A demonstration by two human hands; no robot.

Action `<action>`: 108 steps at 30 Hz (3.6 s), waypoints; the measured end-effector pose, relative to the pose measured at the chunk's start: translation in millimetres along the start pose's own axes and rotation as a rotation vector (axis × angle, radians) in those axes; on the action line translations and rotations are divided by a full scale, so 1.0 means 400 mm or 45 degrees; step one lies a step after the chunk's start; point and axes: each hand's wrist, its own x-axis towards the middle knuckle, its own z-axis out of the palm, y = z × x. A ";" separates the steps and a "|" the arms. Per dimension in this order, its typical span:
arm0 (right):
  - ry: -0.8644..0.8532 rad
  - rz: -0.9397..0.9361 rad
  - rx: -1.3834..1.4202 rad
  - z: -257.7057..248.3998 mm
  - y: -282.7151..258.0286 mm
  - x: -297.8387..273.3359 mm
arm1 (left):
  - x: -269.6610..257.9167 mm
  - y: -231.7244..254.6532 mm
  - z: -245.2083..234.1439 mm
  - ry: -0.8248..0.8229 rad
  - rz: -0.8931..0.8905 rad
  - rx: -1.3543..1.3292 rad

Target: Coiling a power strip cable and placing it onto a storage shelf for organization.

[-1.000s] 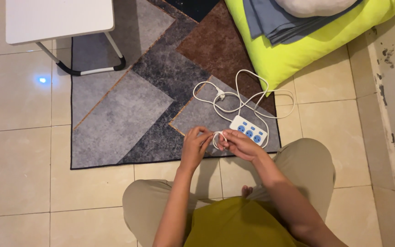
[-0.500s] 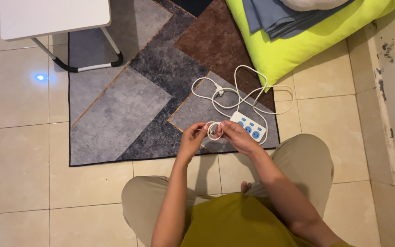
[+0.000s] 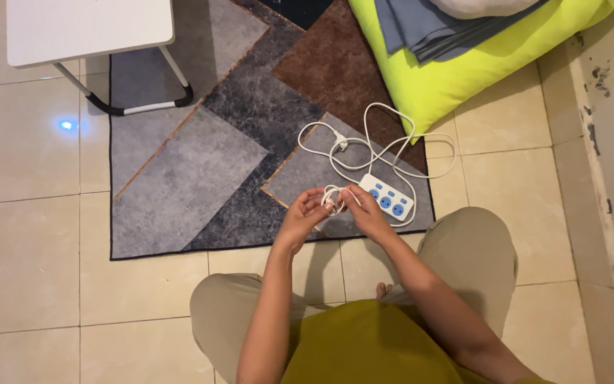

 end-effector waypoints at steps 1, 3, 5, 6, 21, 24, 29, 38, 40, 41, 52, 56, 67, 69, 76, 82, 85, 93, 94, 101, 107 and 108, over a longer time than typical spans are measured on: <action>-0.008 -0.011 -0.004 -0.002 0.001 0.000 | -0.004 0.008 -0.001 -0.039 -0.034 -0.080; -0.015 -0.002 0.002 -0.004 0.013 0.001 | -0.022 0.031 0.010 -0.086 -0.080 -0.066; -0.020 0.008 0.008 -0.002 0.016 -0.001 | -0.032 0.040 0.019 -0.135 -0.128 -0.052; -0.014 -0.014 -0.009 -0.001 0.013 -0.002 | -0.032 0.039 0.023 -0.112 -0.107 -0.029; -0.057 -0.083 -0.076 -0.011 -0.027 0.005 | -0.010 -0.023 -0.004 0.116 -0.165 0.068; -0.070 -0.049 -0.047 -0.013 -0.008 0.006 | -0.017 -0.017 0.006 0.098 -0.183 0.073; -0.014 -0.128 -0.175 -0.006 0.007 0.004 | 0.000 -0.042 -0.001 0.135 0.035 0.355; 0.069 0.115 -0.028 -0.053 0.103 0.024 | -0.030 0.025 0.024 0.180 0.055 0.697; 0.084 0.284 0.084 -0.049 0.075 0.014 | -0.032 0.027 0.022 0.135 0.045 0.791; 0.083 0.284 0.084 -0.050 0.069 0.019 | -0.023 0.027 0.015 0.136 0.045 0.791; -0.034 0.274 0.095 -0.077 -0.009 0.048 | 0.041 0.012 0.061 0.112 -0.002 0.351; 0.008 0.243 0.169 -0.090 -0.004 0.069 | 0.072 0.034 0.059 0.169 0.007 0.365; 0.110 0.233 0.003 -0.120 -0.178 0.105 | 0.046 0.219 0.162 0.283 0.017 0.427; 0.143 0.226 -0.001 -0.112 -0.275 0.096 | 0.011 0.300 0.200 0.279 0.010 0.471; 0.321 0.128 -0.178 -0.135 -0.594 0.049 | -0.114 0.589 0.411 0.219 0.006 0.586; 0.438 -0.097 -0.567 -0.190 -0.944 -0.043 | -0.225 0.839 0.625 0.191 0.103 0.925; 0.478 -0.128 -0.577 -0.234 -1.104 -0.104 | -0.287 0.939 0.738 0.145 0.104 1.033; 0.607 0.057 -0.232 -0.354 -1.482 -0.301 | -0.457 1.151 1.045 0.055 0.184 1.020; 0.608 0.094 -0.064 -0.372 -1.495 -0.322 | -0.474 1.166 1.074 0.041 0.195 1.042; 0.605 0.187 0.336 -0.492 -1.578 -0.464 | -0.542 1.164 1.218 -0.084 0.203 0.945; 0.694 0.105 0.339 -0.488 -1.631 -0.565 | -0.568 1.132 1.277 -0.295 0.227 0.987; 0.778 0.074 0.284 -0.478 -1.634 -0.578 | -0.572 1.138 1.284 -0.346 0.210 0.977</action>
